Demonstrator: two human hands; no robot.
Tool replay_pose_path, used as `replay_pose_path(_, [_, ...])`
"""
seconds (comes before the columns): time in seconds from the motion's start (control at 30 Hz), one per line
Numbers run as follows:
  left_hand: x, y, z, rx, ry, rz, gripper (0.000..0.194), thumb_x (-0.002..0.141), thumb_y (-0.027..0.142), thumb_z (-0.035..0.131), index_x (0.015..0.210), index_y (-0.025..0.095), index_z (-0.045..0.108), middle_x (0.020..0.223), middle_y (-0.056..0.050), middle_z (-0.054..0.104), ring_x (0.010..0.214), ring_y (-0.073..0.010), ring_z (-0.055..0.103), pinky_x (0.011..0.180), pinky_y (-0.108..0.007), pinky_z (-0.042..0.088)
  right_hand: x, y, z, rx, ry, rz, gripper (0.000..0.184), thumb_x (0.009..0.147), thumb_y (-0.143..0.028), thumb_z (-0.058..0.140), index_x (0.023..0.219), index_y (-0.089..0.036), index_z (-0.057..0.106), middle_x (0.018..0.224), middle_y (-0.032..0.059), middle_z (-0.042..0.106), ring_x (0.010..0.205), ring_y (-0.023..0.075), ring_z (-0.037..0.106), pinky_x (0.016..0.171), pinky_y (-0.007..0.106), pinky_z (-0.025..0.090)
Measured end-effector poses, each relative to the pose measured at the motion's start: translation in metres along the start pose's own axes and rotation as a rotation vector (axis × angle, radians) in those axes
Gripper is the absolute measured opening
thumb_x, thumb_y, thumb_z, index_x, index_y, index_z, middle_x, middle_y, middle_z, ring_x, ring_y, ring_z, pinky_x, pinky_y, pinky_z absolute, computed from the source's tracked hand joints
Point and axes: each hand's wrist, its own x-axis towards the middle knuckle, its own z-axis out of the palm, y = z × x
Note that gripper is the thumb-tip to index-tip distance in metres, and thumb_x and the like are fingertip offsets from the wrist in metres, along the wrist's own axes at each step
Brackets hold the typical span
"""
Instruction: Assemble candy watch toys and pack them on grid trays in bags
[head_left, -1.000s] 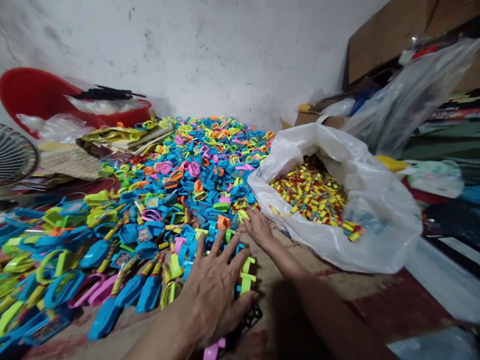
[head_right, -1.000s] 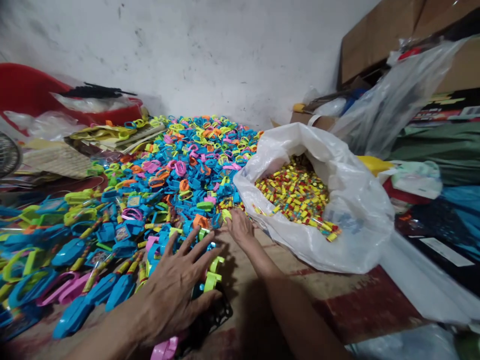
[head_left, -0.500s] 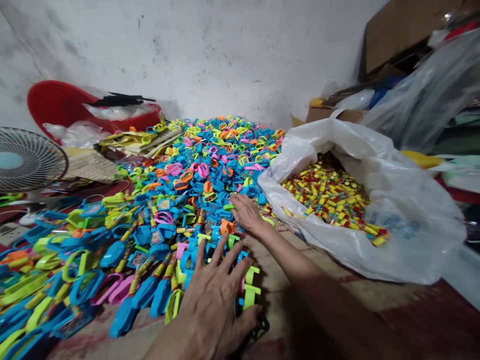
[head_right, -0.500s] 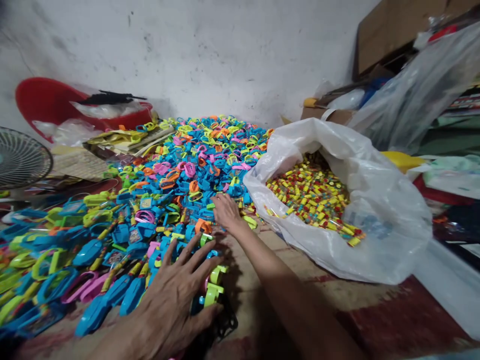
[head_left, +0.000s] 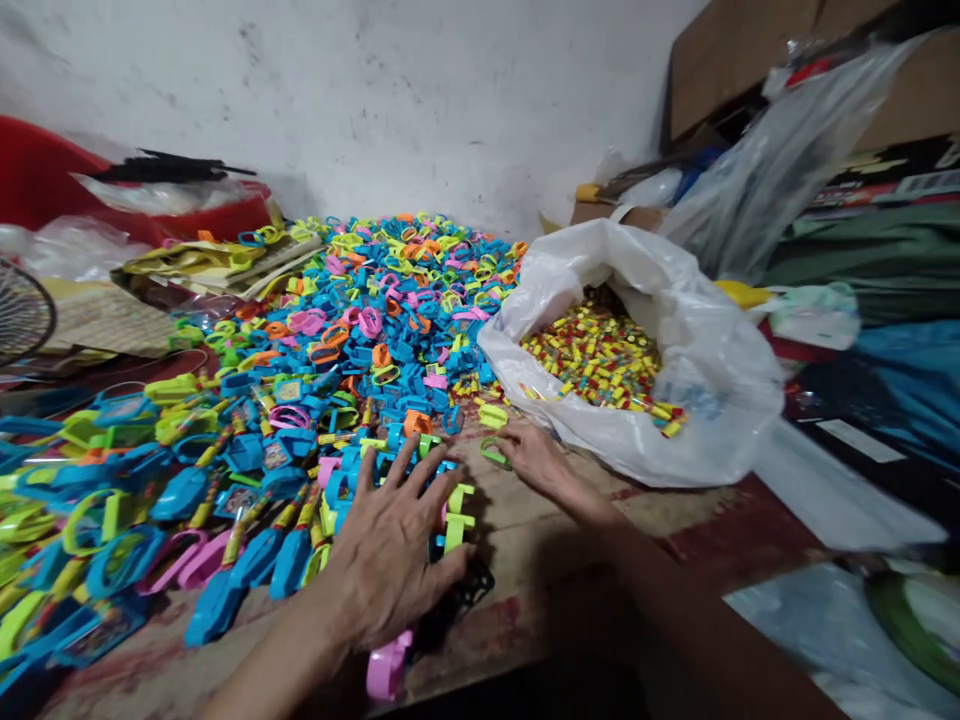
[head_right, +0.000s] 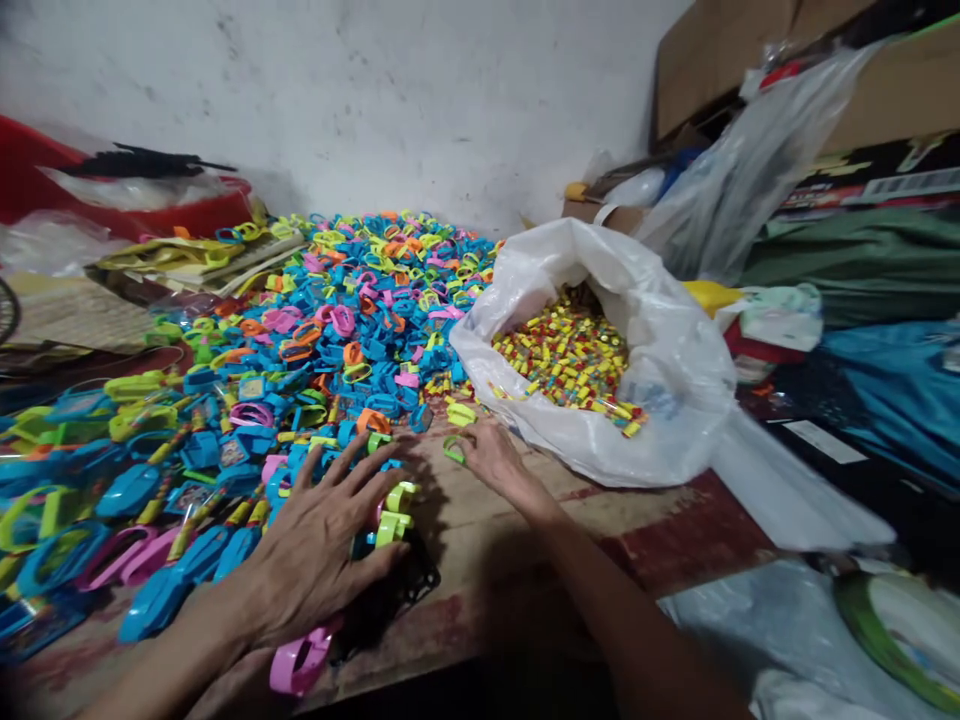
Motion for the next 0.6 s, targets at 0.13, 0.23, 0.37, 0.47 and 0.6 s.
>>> replay_pose_path(0.13, [0.000,0.001,0.000,0.020,-0.004,0.002,0.057,0.089,0.051,0.054,0.142,0.032,0.046,0.156,-0.003,0.037,0.148,-0.0362,0.021,0.117,-0.067,0.009,0.011,-0.003,0.005,-0.036,0.048,-0.053,0.027,0.093,-0.015,0.045,0.088,-0.014,0.071,0.092,0.0116,0.070,0.089,0.0203,0.061,0.083,0.029,0.043])
replay_pose_path(0.23, [0.001,0.001,0.000,0.036,-0.026,-0.005,0.058,0.088,0.051,0.054,0.143,0.032,0.044,0.157,-0.003,0.036,0.146,-0.0368,0.024,0.117,-0.067,0.011,0.041,-0.020,0.011,-0.037,0.064,-0.140,0.028,0.095,-0.016,0.041,0.096,-0.015,0.070,0.099,0.0110,0.069,0.097,0.0207,0.058,0.090,0.030,0.041])
replay_pose_path(0.37, [0.002,0.000,0.001,0.035,-0.047,-0.025,0.055,0.087,0.049,0.055,0.139,0.033,0.048,0.156,-0.002,0.037,0.144,-0.0378,0.028,0.115,-0.070,0.011,0.069,-0.049,0.030,-0.055,0.032,-0.275,0.022,0.092,-0.024,0.052,0.104,-0.016,0.068,0.107,0.0118,0.068,0.108,0.0265,0.052,0.099,0.040,0.036])
replay_pose_path(0.47, [0.002,-0.001,0.002,0.028,-0.047,-0.019,0.055,0.087,0.050,0.056,0.138,0.033,0.048,0.157,-0.002,0.036,0.145,-0.0370,0.026,0.117,-0.068,0.009,0.074,-0.060,0.044,-0.083,-0.003,-0.319,0.015,0.088,-0.021,0.058,0.093,-0.015,0.070,0.100,0.0144,0.069,0.112,0.0313,0.049,0.101,0.047,0.033])
replay_pose_path(0.6, [0.001,-0.002,0.003,0.022,-0.019,-0.004,0.054,0.087,0.051,0.055,0.138,0.033,0.048,0.157,-0.001,0.037,0.147,-0.0353,0.023,0.119,-0.065,0.006,0.068,-0.048,0.037,-0.105,-0.009,-0.353,0.018,0.088,-0.014,0.054,0.084,-0.014,0.071,0.097,0.0152,0.070,0.112,0.0318,0.048,0.104,0.053,0.028])
